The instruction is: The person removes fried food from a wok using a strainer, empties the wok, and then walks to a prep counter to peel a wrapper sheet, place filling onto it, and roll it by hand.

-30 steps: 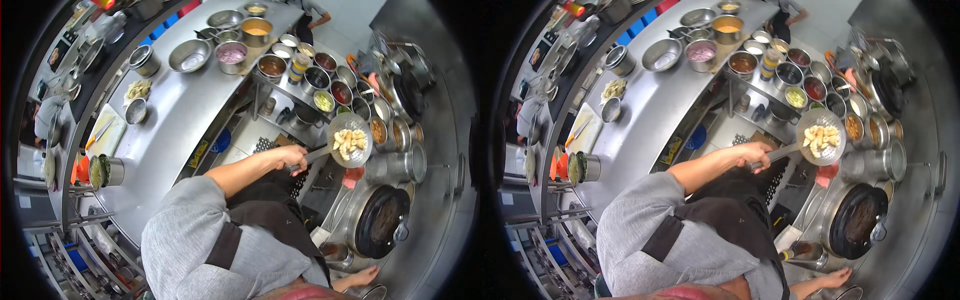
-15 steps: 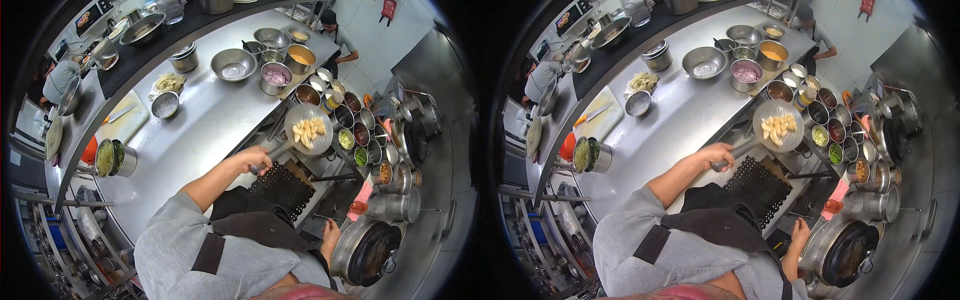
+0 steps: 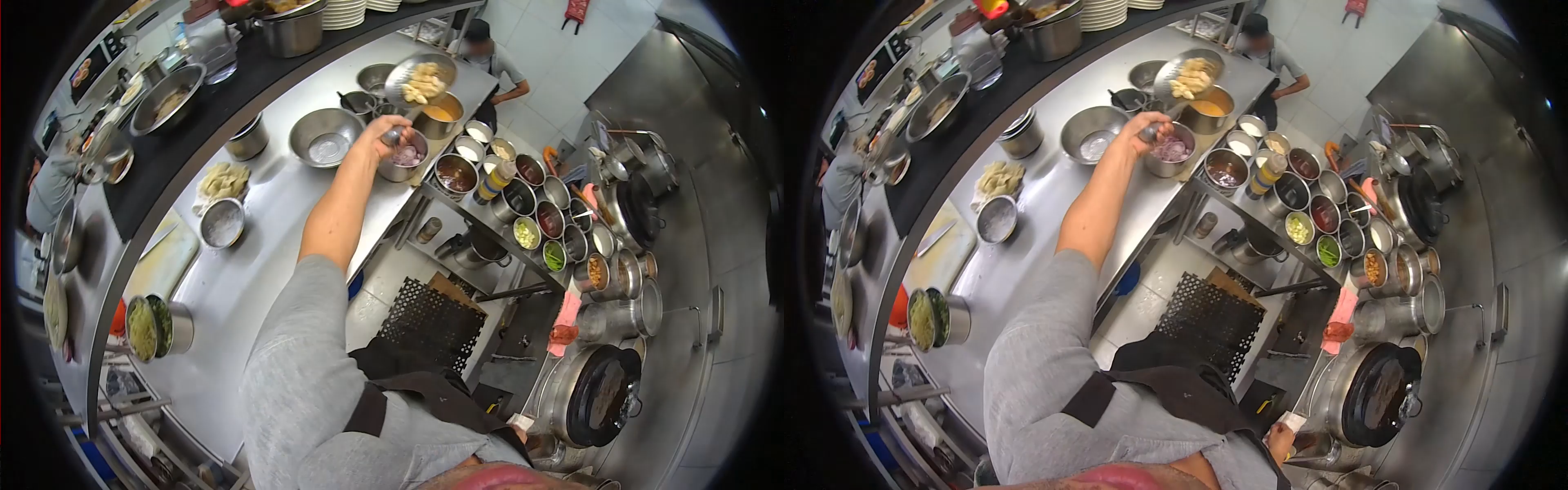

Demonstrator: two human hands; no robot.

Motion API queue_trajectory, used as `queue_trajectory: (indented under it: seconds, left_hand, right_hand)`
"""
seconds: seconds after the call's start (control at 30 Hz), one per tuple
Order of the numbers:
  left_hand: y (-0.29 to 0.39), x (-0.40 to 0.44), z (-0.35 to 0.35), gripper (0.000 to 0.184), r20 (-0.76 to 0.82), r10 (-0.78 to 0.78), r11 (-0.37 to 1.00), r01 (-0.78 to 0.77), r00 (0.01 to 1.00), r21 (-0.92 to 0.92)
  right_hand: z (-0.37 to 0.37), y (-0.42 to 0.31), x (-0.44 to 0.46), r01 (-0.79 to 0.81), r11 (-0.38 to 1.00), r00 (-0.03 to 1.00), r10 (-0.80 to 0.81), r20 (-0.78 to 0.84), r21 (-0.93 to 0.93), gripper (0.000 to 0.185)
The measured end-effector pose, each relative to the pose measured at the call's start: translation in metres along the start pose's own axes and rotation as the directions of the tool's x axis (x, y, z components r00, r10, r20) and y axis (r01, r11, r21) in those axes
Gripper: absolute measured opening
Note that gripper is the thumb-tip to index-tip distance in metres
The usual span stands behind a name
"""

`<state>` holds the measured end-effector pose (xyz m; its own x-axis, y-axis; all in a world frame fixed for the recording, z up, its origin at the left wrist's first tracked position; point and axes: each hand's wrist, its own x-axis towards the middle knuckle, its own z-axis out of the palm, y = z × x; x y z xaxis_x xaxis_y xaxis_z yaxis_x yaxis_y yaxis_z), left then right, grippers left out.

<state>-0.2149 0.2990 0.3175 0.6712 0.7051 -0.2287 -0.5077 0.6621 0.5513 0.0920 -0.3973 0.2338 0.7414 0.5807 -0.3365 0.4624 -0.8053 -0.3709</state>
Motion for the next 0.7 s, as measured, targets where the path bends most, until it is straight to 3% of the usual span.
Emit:
queue_trajectory:
  seconds: [0.1, 0.17, 0.27, 0.37, 0.43, 0.5, 0.57, 0.63, 0.7]
  left_hand:
    - [0.029, 0.059, -0.025, 0.013, 0.13, 0.06, 0.987, -0.039, 0.99, -0.154]
    - [0.032, 0.078, -0.031, 0.019, 0.114, 0.117, 0.978, -0.095, 0.986, -0.183]
    - [0.025, 0.098, -0.039, 0.022, 0.161, 0.111, 0.966, -0.069, 0.981, -0.248]
    - [0.009, 0.084, -0.043, 0.024, 0.193, 0.132, 0.984, -0.104, 0.972, -0.148]
    - [-0.002, 0.065, -0.037, 0.025, 0.177, 0.118, 0.992, -0.123, 0.977, 0.018]
    - [-0.02, 0.03, -0.023, 0.03, 0.119, 0.129, 0.984, -0.142, 0.984, 0.105]
    - [-0.042, -0.014, -0.005, 0.036, 0.12, 0.189, 0.886, -0.222, 0.975, 0.406]
    - [-0.067, -0.044, 0.001, 0.056, 0.192, 0.092, 0.896, -0.166, 0.977, 0.413]
    - [-0.106, -0.069, -0.008, 0.072, 0.105, 0.06, 0.883, -0.102, 0.993, 0.458]
  right_hand:
    - [-0.001, 0.004, -0.016, -0.14, 0.985, 0.982, 0.124, -0.142, -0.105, 0.02]
    - [-0.006, 0.016, -0.013, -0.275, 0.961, 0.962, 0.274, -0.018, -0.03, 0.02]
    - [-0.034, -0.049, -0.018, -0.336, 0.942, 0.942, 0.336, 0.02, -0.008, 0.021]
    - [-0.029, -0.049, -0.005, -0.366, 0.929, 0.927, 0.369, 0.063, -0.046, 0.021]
    - [-0.011, -0.015, 0.014, -0.156, 0.962, 0.985, 0.168, 0.035, -0.224, 0.019]
    - [-0.004, -0.017, 0.026, -0.129, 0.98, 0.991, 0.132, 0.012, -0.149, 0.018]
    - [-0.001, -0.022, 0.04, -0.002, 0.999, 0.999, -0.001, -0.052, -0.05, 0.017]
    - [-0.001, -0.031, 0.054, 0.011, 1.0, 0.999, -0.012, -0.038, -0.008, 0.017]
    - [0.01, -0.019, 0.075, -0.189, 0.969, 0.982, 0.185, 0.04, 0.156, 0.018]
